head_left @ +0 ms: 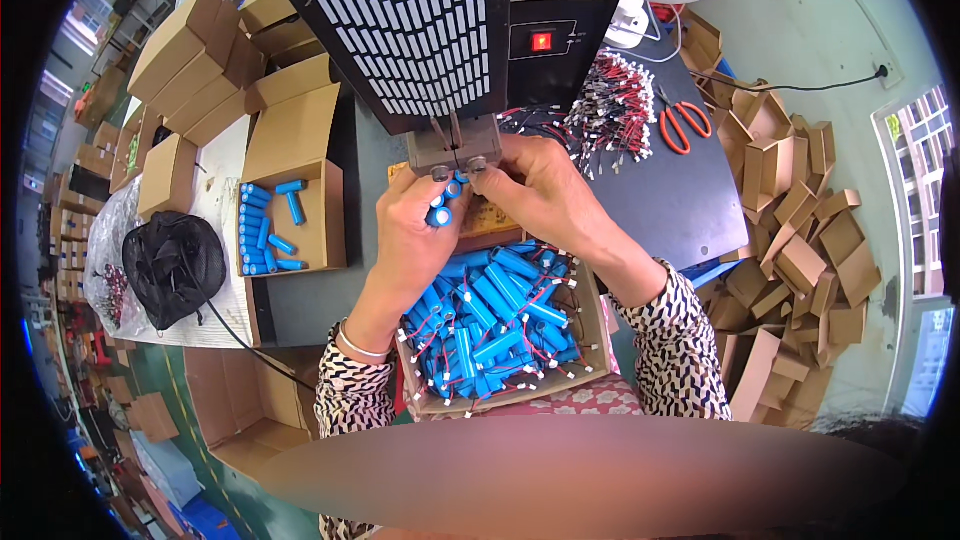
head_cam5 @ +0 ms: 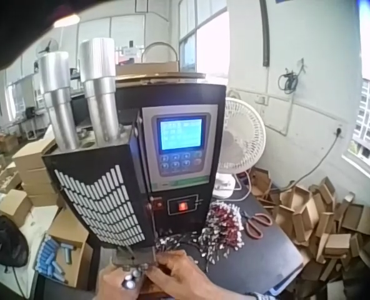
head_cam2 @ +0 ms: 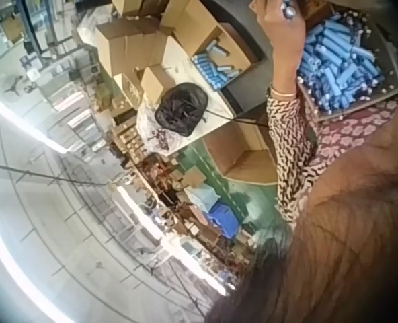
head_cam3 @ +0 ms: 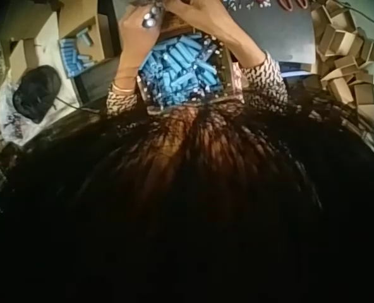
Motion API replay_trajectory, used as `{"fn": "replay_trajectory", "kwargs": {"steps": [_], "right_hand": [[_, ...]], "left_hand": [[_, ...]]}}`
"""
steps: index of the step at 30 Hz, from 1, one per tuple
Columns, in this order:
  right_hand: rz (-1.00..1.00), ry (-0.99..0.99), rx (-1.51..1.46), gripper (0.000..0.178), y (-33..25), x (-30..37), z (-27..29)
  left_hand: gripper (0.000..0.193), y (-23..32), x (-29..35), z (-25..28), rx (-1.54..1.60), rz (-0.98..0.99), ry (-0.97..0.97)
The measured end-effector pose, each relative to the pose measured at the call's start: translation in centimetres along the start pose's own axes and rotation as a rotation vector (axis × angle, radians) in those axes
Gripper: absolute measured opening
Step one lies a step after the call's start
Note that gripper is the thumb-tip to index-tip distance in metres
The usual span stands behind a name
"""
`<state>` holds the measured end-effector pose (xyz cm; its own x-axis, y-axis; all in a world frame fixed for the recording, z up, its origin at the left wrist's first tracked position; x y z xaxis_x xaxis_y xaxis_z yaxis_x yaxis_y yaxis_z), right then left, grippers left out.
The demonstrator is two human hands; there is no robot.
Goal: Using a spot welder to join components of a battery pack.
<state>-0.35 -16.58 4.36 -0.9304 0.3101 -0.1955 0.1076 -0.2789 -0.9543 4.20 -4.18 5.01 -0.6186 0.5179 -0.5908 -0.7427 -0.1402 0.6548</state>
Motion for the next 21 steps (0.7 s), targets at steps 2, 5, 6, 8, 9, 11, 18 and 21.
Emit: {"fn": "replay_trajectory", "kwargs": {"steps": [2, 5, 6, 8, 9, 11, 18, 21], "right_hand": [[-0.006, 0.002, -0.023, 0.018, 0.2, 0.1, 0.2], [-0.018, -0.017, -0.051, 0.018, 0.6, 0.0, -0.3], [-0.016, -0.032, -0.049, 0.018, 0.5, -0.1, -0.3], [0.002, -0.024, -0.072, 0.018, 0.9, -0.1, -0.5], [0.015, -0.019, -0.088, 0.018, 1.0, 0.0, -0.4], [0.015, -0.037, -0.087, 0.018, 1.2, -0.1, -0.2], [-0.025, 0.007, -0.057, 0.023, -1.9, 1.6, 4.6], [-0.156, 0.099, 0.023, 0.021, 0.1, 5.3, 9.8]], "left_hand": [[0.025, 0.4, -0.2, -0.1, 0.015, 0.000, 0.004], [0.025, -0.1, 0.1, -0.1, 0.022, 0.009, 0.005], [0.026, -0.1, 0.1, -0.1, 0.018, 0.007, 0.006], [0.025, 0.0, 0.0, 0.0, 0.020, -0.001, 0.008], [0.025, 0.1, 0.1, 0.0, 0.028, -0.003, 0.014], [0.024, 0.2, -0.1, -0.1, 0.029, -0.032, 0.023], [0.018, -0.2, 0.3, 0.5, -0.092, 0.003, -0.077], [0.020, 0.6, 1.2, 2.0, -0.090, -0.035, -0.052]]}}
Point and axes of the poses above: each hand's wrist, its own x-axis away from the middle knuckle, its own z-axis out of the back of the hand, y = z × x, the point moved 8 cm from there along -x, towards the middle knuckle, and after that the axes turned 2 degrees about y, right-handed, at the moved point
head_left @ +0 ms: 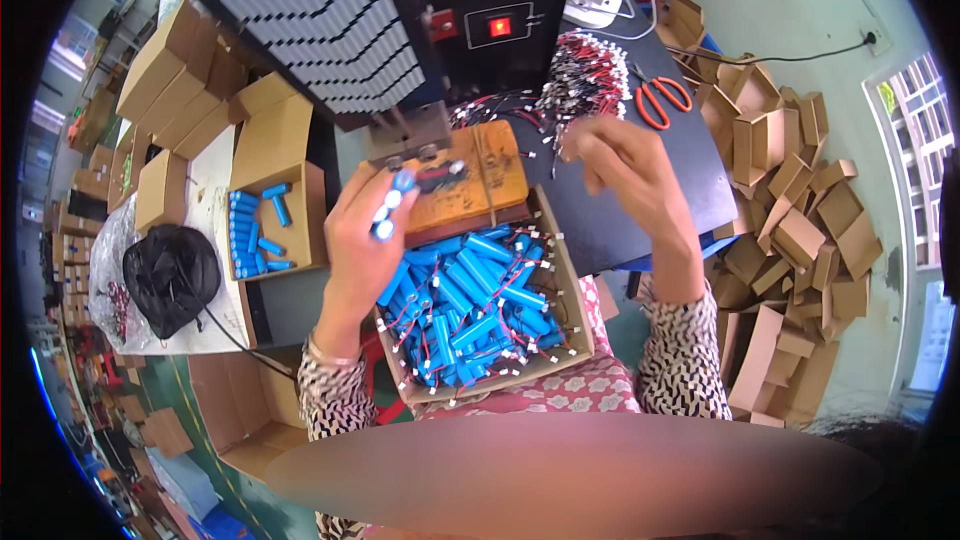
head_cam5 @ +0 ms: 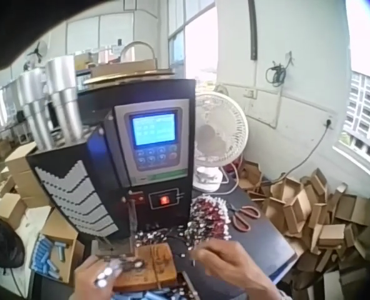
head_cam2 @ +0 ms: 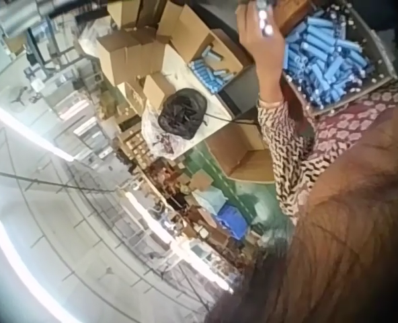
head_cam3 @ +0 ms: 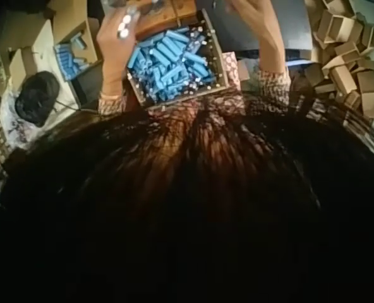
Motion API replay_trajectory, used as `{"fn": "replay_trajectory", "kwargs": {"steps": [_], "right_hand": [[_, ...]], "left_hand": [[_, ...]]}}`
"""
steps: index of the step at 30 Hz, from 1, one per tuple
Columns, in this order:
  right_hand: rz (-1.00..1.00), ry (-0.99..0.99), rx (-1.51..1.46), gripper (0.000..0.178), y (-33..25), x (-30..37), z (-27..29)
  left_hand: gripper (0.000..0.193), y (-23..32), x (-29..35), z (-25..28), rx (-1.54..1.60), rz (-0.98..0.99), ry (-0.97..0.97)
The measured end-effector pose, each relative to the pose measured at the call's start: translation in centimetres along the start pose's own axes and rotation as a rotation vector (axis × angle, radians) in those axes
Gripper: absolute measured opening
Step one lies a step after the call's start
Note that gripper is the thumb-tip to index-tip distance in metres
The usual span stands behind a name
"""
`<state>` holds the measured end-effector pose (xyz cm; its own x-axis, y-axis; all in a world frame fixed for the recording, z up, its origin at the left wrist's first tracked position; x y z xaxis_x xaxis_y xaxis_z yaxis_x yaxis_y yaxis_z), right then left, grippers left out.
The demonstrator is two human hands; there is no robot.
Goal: Using a spot welder to join components of a battery pack.
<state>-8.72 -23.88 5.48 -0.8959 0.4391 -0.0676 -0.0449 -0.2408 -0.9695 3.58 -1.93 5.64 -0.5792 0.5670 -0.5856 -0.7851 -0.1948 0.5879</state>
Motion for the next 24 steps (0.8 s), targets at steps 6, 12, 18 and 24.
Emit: {"fn": "replay_trajectory", "kwargs": {"steps": [6, 12, 18, 24], "right_hand": [[-0.155, 0.088, 0.234, 0.013, 6.7, 3.3, 4.0], [0.326, 0.097, 0.602, 0.009, 4.7, -1.9, -1.9], [0.588, -0.242, 1.206, 0.026, 6.6, -3.7, -7.9], [0.589, -0.351, 1.253, 0.029, 7.4, -4.0, -7.7]], "left_hand": [[0.031, 7.5, 1.8, -2.4, 0.078, -0.305, -0.459], [0.034, 11.2, 6.5, -7.0, 0.122, -0.488, -0.718], [0.023, 8.6, 4.3, -2.8, 0.305, -0.164, -0.500], [0.020, 2.1, 2.4, 1.0, 0.810, 0.653, -0.335]]}}
Point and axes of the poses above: each hand's wrist, its own x-axis away from the middle knuckle, its own z-axis out of the back of the hand, y = z × x, the point moved 8 cm from there along -x, towards the middle knuckle, and after that the axes turned 2 degrees about y, right-handed, at the moved point
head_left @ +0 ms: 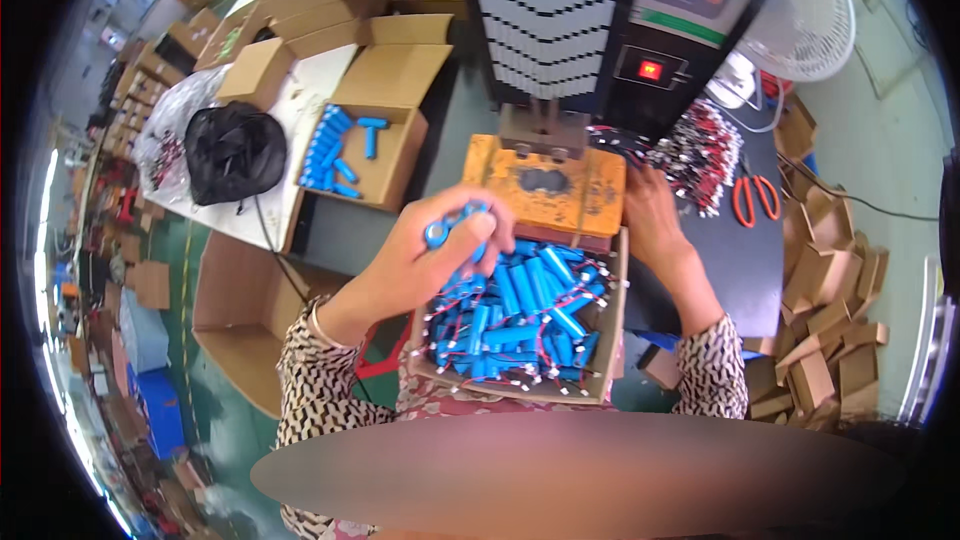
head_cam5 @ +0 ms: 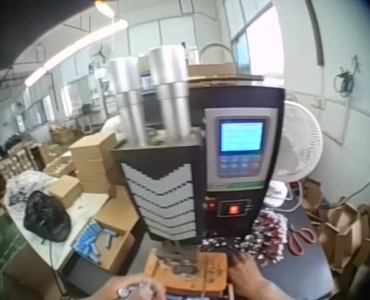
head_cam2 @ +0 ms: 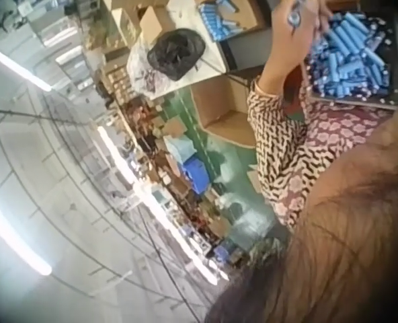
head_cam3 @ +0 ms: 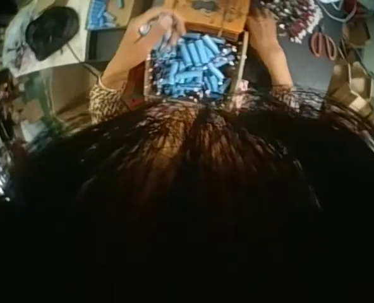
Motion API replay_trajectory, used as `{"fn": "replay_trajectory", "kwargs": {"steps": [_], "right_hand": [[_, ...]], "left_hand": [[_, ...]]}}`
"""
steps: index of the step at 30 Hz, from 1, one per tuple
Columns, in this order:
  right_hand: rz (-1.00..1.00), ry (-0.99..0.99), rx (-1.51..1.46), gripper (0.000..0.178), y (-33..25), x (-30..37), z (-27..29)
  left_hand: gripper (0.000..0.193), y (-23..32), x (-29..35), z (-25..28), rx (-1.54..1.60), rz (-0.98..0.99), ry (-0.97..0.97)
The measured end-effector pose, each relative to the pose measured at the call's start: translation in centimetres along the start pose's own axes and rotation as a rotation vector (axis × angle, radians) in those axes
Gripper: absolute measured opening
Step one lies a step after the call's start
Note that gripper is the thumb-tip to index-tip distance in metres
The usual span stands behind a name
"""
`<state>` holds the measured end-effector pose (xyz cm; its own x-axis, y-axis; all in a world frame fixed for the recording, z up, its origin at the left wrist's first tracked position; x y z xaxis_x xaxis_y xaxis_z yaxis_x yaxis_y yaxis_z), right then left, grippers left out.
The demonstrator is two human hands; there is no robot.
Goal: Using a spot welder to join components of a battery pack.
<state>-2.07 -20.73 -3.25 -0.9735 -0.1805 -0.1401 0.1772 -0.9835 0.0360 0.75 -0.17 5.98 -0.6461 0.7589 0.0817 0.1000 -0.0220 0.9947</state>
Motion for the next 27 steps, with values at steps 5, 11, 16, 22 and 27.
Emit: {"fn": "replay_trajectory", "kwargs": {"steps": [5, 11, 16, 22, 27], "right_hand": [[-0.347, 0.329, -0.648, 0.023, 3.0, 3.4, 5.5], [-0.596, 0.448, -1.241, 0.018, 3.9, 9.6, 2.2], [-0.627, 0.496, -0.967, 0.019, 1.8, 9.0, 6.8], [-0.373, 0.392, -0.819, 0.008, -2.1, 4.2, 11.7], [-0.348, 0.363, -1.044, 0.011, -3.2, 1.1, 10.5]], "left_hand": [[0.021, -0.4, -1.4, 2.2, 0.028, -0.162, 0.096], [0.020, 0.3, -3.3, 1.2, -0.431, -0.500, 0.183], [0.023, 0.6, -4.7, 0.0, -0.585, -0.520, 0.181], [0.022, -2.3, -6.7, 0.5, -0.619, -0.355, 0.140], [0.024, -0.4, -6.2, -1.6, -0.723, -0.594, 0.232]]}}
Point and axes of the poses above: each hand's wrist, its own x-axis away from the middle knuckle, its own z-axis out of the back of the hand, y = z × x, the point moved 8 cm from there along -x, towards the middle knuckle, and after that the axes turned 2 degrees about y, right-handed, at the moved point
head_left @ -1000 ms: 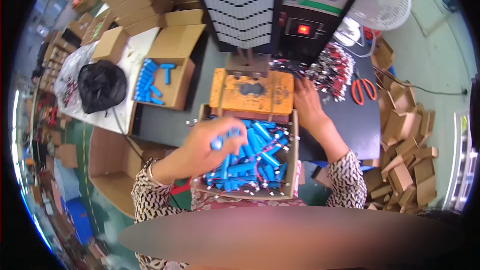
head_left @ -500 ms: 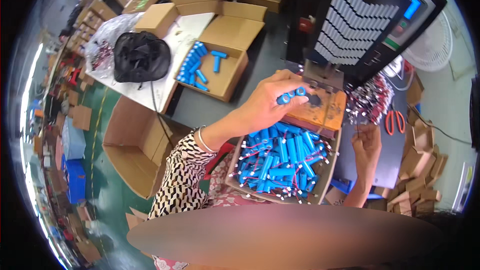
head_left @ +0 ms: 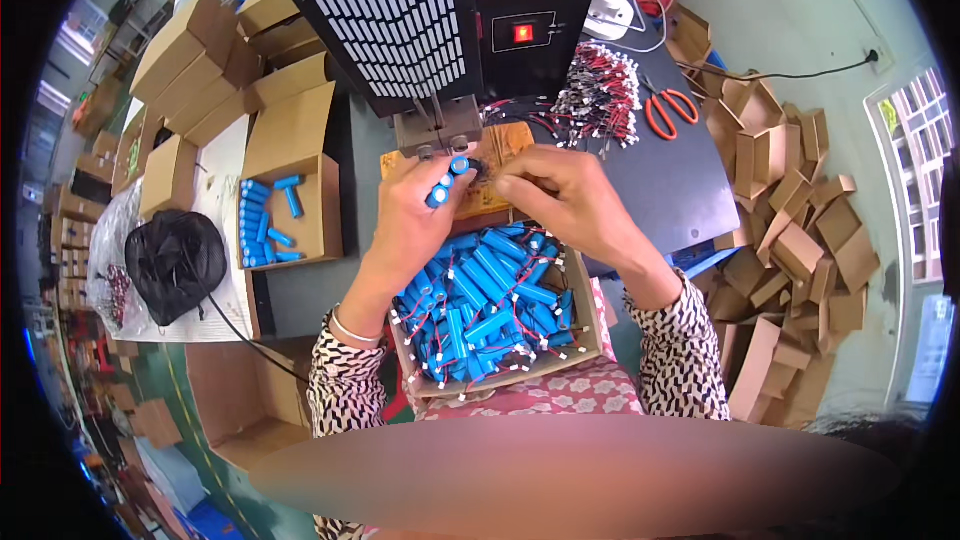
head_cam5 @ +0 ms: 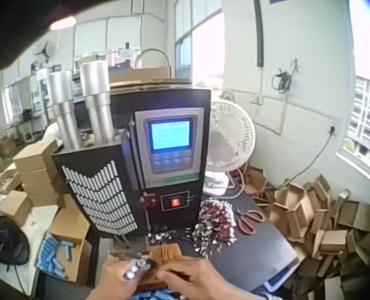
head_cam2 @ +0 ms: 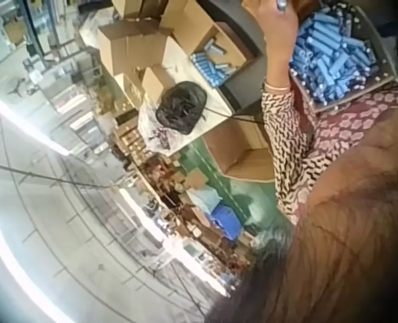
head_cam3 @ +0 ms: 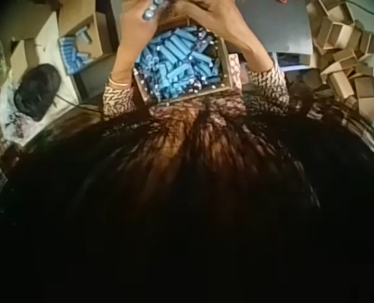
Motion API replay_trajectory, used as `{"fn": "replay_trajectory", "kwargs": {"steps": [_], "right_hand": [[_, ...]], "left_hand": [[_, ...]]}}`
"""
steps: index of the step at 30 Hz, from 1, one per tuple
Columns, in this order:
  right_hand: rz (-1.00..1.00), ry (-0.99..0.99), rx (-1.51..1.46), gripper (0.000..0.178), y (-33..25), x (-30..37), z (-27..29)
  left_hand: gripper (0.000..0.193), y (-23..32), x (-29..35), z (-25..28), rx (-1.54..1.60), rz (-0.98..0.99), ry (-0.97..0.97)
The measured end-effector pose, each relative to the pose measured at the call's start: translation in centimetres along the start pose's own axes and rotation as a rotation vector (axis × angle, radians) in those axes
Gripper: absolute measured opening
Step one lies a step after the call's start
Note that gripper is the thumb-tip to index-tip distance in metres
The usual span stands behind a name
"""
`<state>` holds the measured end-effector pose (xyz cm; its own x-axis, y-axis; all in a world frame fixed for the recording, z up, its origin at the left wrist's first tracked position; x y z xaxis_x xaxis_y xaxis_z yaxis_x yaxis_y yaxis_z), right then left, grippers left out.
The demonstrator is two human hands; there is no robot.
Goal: Using a spot welder to join components of a battery pack.
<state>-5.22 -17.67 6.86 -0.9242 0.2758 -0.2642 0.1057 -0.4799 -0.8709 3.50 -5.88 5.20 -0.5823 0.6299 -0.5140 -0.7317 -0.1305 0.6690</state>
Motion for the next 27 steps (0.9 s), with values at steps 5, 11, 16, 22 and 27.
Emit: {"fn": "replay_trajectory", "kwargs": {"steps": [5, 11, 16, 22, 27], "right_hand": [[-0.120, -0.014, -0.155, 0.016, 1.3, -1.4, -2.0], [-0.065, 0.031, -0.123, 0.022, 1.5, -2.5, -3.1], [-0.091, 0.067, -0.120, 0.021, 1.5, -3.0, -3.2], [-0.094, 0.058, -0.156, 0.020, 1.8, -3.1, -3.1], [-0.085, 0.023, -0.128, 0.015, 1.8, -2.6, -2.9]], "left_hand": [[0.021, -0.3, 0.3, -0.2, 0.004, 0.003, -0.012], [0.021, -0.5, 0.5, 0.5, 0.038, 0.007, 0.040], [0.029, -0.3, 0.4, 0.8, 0.024, -0.003, 0.033], [0.028, -0.6, 0.4, 0.5, 0.014, 0.014, 0.023], [0.021, -0.6, 0.3, 0.3, 0.015, 0.034, 0.010]]}}
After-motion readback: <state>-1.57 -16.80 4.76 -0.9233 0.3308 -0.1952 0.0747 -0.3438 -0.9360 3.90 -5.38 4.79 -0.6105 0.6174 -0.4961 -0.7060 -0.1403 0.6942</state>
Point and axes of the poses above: each hand's wrist, its own x-axis away from the middle knuckle, its own z-axis out of the back of the hand, y = z × x, the point moved 8 cm from there along -x, towards the middle knuckle, and after that the axes turned 2 degrees about y, right-handed, at the moved point
